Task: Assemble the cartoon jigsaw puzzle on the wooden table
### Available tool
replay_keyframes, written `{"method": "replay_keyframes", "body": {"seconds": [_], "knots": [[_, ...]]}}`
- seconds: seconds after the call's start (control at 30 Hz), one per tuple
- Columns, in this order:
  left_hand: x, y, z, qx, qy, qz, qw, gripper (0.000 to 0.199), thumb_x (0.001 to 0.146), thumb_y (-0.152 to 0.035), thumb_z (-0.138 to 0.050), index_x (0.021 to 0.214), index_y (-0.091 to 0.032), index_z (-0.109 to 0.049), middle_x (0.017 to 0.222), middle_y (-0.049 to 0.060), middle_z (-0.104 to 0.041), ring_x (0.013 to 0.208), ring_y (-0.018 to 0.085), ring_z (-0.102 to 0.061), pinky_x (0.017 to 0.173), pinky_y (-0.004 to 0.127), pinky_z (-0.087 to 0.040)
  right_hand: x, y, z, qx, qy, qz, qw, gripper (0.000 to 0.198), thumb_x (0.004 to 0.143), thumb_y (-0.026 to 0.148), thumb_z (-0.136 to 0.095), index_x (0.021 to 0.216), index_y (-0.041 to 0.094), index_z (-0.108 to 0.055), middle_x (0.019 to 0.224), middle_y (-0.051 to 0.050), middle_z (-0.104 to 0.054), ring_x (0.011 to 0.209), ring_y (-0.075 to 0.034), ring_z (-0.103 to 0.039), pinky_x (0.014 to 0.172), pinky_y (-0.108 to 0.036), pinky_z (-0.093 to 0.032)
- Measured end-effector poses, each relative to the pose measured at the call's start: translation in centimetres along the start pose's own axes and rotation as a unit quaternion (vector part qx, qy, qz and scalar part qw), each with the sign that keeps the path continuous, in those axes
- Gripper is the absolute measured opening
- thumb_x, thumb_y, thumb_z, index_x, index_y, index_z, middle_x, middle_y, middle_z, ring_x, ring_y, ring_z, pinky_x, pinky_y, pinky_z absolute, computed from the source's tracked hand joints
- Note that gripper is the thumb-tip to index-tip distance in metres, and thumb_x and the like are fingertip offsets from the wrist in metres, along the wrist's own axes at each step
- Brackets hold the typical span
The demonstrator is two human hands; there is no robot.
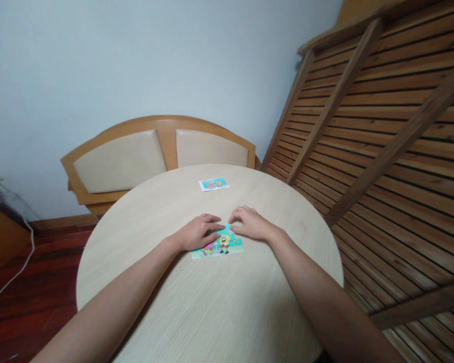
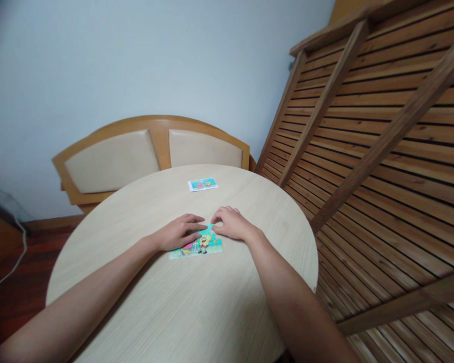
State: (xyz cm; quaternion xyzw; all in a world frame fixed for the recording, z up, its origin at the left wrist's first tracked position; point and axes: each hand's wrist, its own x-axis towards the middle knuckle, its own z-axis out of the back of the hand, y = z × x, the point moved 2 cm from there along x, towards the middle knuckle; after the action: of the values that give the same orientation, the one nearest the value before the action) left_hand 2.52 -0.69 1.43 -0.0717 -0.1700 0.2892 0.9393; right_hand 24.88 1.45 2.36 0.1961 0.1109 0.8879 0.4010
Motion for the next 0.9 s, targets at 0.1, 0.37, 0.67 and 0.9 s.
{"method": "replay_keyframes", "body": {"seconds": [0.1, 0.37, 0.67, 0.9], "knots": [[-0.01, 0.01, 0.01, 0.000, -0.002, -0.001, 1.000, 0.037, 0.099, -0.037, -0.049, 0.129, -0.022, -0.064, 0.133, 0.014, -0.059, 0.121, 0.027, -0.055, 0.105, 0.044, -0.044, -0.05, 0.12, 0.16, -0.005, 0.002, -0.003, 1.000, 0.015, 0.081, 0.031, -0.071, 0.092, 0.021, -0.071, 0.100, -0.005, -0.068, 0.101, -0.023, -0.059, 0.090, -0.036, -0.039], [-0.07, 0.08, -0.04, 0.009, 0.002, -0.002, 1.000, 0.038, 0.099, -0.037, -0.048, 0.130, -0.022, -0.063, 0.133, 0.014, -0.058, 0.122, 0.027, -0.054, 0.105, 0.043, -0.044, -0.09, 0.32, 0.26, -0.031, 0.005, -0.003, 1.000, 0.015, 0.081, 0.033, -0.071, 0.091, 0.021, -0.072, 0.099, -0.006, -0.067, 0.100, -0.023, -0.059, 0.088, -0.035, -0.039], [-0.07, 0.02, -0.02, 0.003, 0.003, 0.002, 1.000, 0.037, 0.099, -0.037, -0.049, 0.129, -0.022, -0.064, 0.133, 0.014, -0.059, 0.122, 0.027, -0.054, 0.105, 0.043, -0.044, 0.06, -0.06, 0.02, -0.018, 0.013, 0.025, 0.999, 0.014, 0.083, 0.028, -0.068, 0.094, 0.021, -0.074, 0.097, -0.006, -0.068, 0.095, -0.021, -0.061, 0.086, -0.032, -0.042], [-0.09, 0.60, 0.11, -0.036, -0.034, 0.013, 0.999, 0.036, 0.099, -0.035, -0.048, 0.129, -0.021, -0.061, 0.130, 0.012, -0.061, 0.122, 0.025, -0.055, 0.106, 0.041, -0.044, 0.16, -0.10, 0.15, 0.012, 0.010, 0.027, 1.000, 0.017, 0.084, 0.031, -0.069, 0.097, 0.022, -0.075, 0.097, -0.006, -0.070, 0.095, -0.021, -0.062, 0.088, -0.032, -0.044]]}}
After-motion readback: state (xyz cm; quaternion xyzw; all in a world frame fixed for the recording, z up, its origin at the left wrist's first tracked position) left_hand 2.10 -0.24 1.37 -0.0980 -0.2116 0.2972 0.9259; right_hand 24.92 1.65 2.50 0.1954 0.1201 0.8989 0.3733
